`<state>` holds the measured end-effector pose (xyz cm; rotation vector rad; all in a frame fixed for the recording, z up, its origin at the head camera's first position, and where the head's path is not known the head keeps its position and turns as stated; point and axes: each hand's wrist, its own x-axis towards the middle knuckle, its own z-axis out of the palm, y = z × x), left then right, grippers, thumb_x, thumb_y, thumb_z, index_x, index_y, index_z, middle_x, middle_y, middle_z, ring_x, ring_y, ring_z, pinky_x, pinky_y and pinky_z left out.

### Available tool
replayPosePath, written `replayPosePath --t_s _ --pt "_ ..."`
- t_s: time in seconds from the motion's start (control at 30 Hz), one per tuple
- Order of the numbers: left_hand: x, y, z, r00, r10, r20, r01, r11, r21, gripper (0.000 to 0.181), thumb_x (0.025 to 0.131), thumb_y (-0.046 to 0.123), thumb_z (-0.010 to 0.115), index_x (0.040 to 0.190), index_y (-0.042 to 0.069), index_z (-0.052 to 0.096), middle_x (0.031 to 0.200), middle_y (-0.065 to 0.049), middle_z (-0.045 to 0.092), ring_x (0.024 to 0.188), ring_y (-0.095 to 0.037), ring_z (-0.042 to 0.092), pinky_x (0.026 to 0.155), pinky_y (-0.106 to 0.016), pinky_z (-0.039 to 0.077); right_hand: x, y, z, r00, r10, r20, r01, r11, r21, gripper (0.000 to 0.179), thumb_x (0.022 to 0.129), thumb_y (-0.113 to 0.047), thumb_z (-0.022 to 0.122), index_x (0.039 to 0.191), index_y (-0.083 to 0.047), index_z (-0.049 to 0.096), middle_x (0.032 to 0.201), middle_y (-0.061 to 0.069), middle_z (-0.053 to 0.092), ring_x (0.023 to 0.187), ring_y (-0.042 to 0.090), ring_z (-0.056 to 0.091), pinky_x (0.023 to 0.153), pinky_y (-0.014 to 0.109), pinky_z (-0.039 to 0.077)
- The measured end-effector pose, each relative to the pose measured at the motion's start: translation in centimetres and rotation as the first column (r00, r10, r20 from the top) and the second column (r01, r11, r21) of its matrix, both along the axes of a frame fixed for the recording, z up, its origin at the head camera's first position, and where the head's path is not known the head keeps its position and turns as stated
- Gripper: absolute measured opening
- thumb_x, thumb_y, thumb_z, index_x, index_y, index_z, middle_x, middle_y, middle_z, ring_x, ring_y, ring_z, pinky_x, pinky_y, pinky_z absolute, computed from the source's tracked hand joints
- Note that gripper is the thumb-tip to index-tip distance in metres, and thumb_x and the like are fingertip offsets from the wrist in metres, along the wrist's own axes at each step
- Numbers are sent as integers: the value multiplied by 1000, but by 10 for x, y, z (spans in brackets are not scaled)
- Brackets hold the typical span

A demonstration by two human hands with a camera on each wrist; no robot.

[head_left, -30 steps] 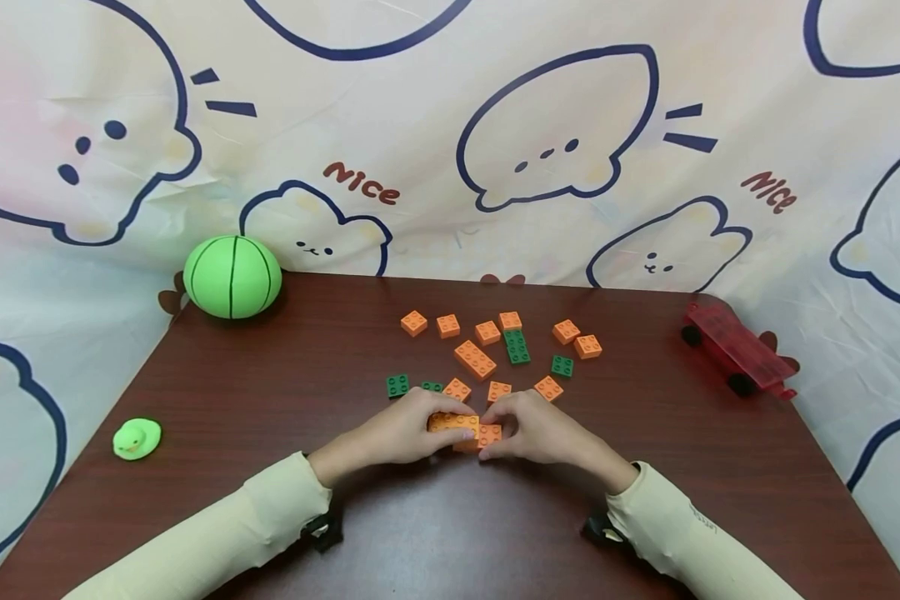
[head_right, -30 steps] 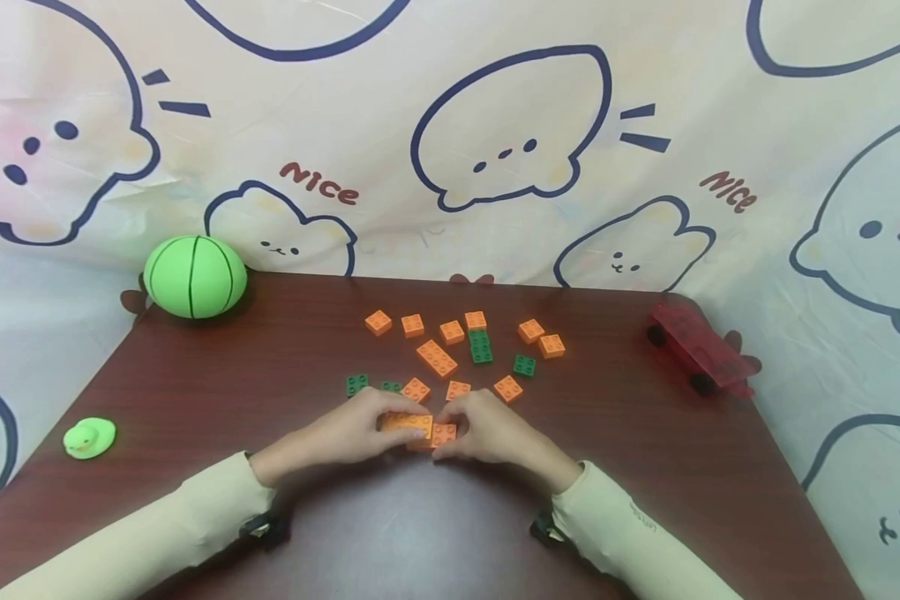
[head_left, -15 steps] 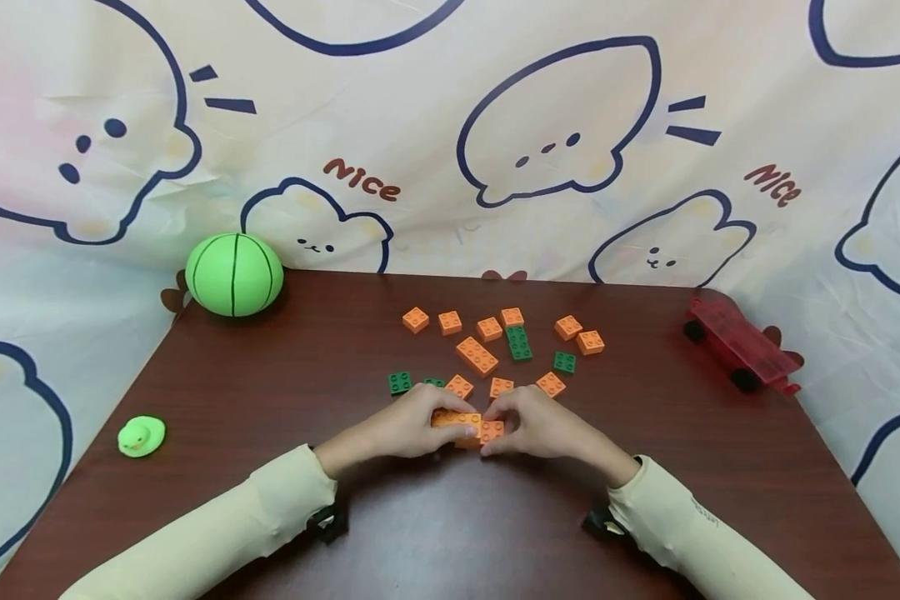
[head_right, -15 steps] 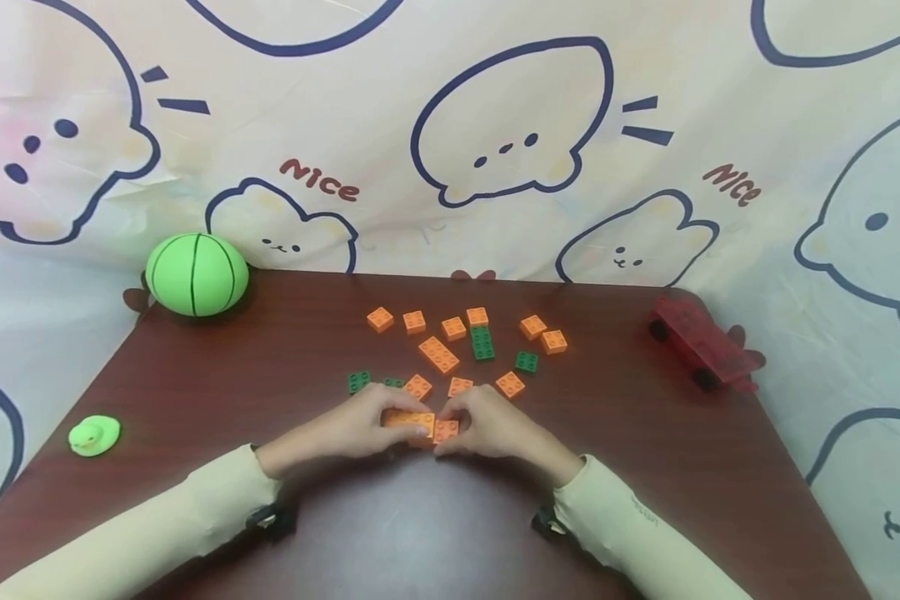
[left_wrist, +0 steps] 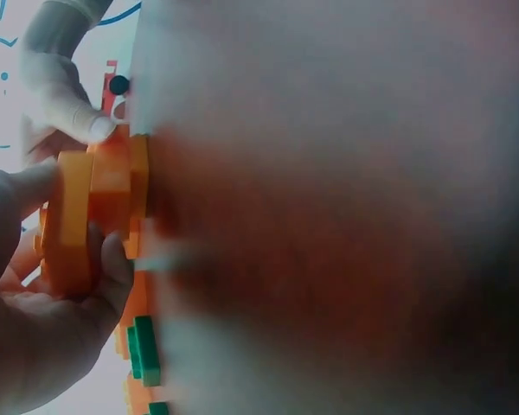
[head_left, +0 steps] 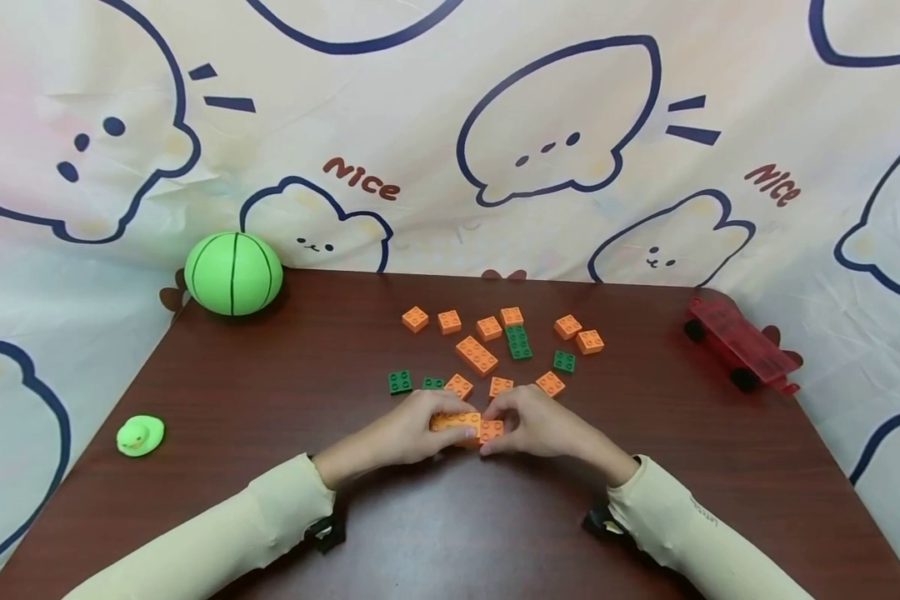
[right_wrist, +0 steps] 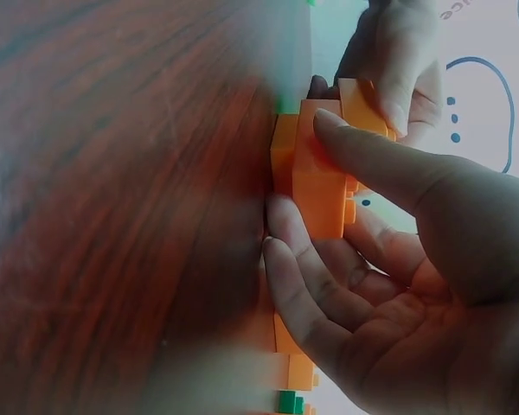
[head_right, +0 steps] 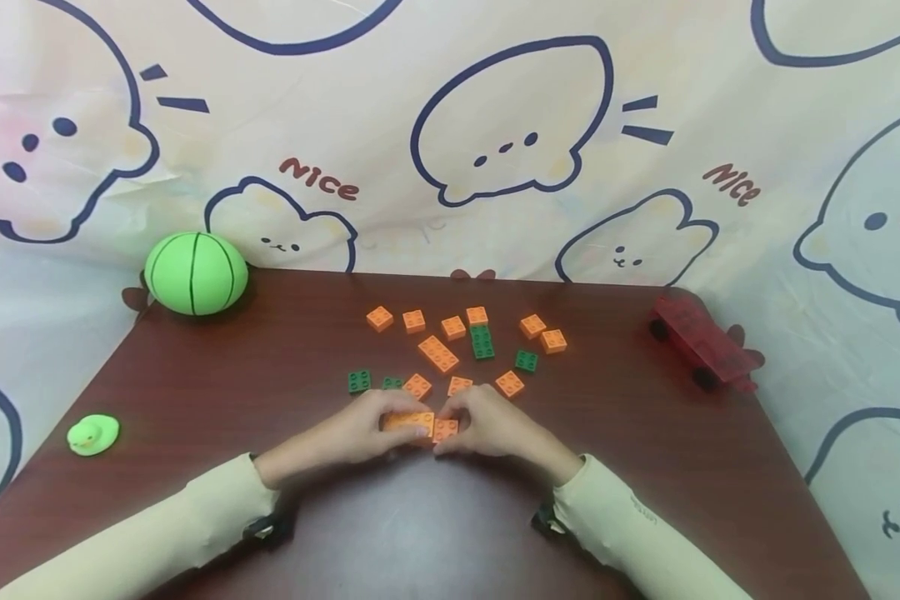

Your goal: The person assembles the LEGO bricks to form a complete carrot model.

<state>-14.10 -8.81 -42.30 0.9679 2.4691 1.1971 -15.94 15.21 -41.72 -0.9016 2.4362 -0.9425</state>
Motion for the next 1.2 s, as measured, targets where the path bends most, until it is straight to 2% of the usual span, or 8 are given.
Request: replayPosePath --t_s 0.17,0.3,0.4,0.5,0.63,0.77,1.0,1.2 --pt "3 1 -3 999 1 -33 0 1000 21 24 100 26 69 120 13 76 110 0 74 91 -7 61 79 -22 52 2 -1 1 1000 -5 -19 6 1000 14 29 82 -28 88 104 -12 78 81 -5 69 60 3 54 54 21 46" --pt "2 2 0 998 -15 -59 16 1000 9 26 101 27 68 121 12 76 115 -1 75 99 -10 65 87 -26 54 -1 0 15 998 51 -43 -47 995 91 35 86 -34 84 111 -11 78 87 -4 74 64 2 56 59 19 47" --pt "2 2 2 997 -33 -71 32 999 -17 30 102 28 66 124 10 74 120 -3 74 107 -14 67 92 -30 56 -12 -2 29 993 66 -93 -56 993 107 26 93 -32 78 110 -12 79 91 -2 77 67 3 59 61 20 49" --pt "3 -1 3 997 -42 -57 39 998 -52 33 103 29 64 127 7 73 125 -5 73 114 -18 68 96 -35 56 -29 -10 38 984 -15 -177 32 995 94 15 98 -25 73 104 -12 79 87 0 77 63 7 57 58 23 48" --pt "3 -2 3 998 -45 -37 42 996 -75 35 103 28 65 129 5 71 129 -8 72 121 -21 67 101 -40 55 -54 -27 32 952 -140 -272 184 972 147 19 96 -25 75 108 -11 77 91 5 74 69 13 59 64 30 52" --pt "2 1 3 998 -55 -39 52 997 -65 35 103 28 65 129 5 71 129 -8 72 121 -21 67 102 -40 55 -70 -41 16 926 -167 -340 254 940 229 31 91 -30 80 116 -11 74 108 7 75 84 16 67 75 37 59" --pt "2 1 1 998 -59 -32 57 996 -65 32 103 27 65 126 8 72 126 -5 73 117 -18 68 99 -36 56 -77 -49 3 917 -175 -358 266 938 223 23 88 -26 83 104 -14 72 99 5 74 72 16 64 66 34 57" --pt "-1 1 1 996 -71 -45 68 996 -61 33 103 26 65 127 5 72 127 -7 73 119 -19 68 101 -38 56 -72 -33 22 938 -143 -315 188 975 117 26 90 -22 81 112 -13 69 111 5 74 96 19 68 89 40 59"
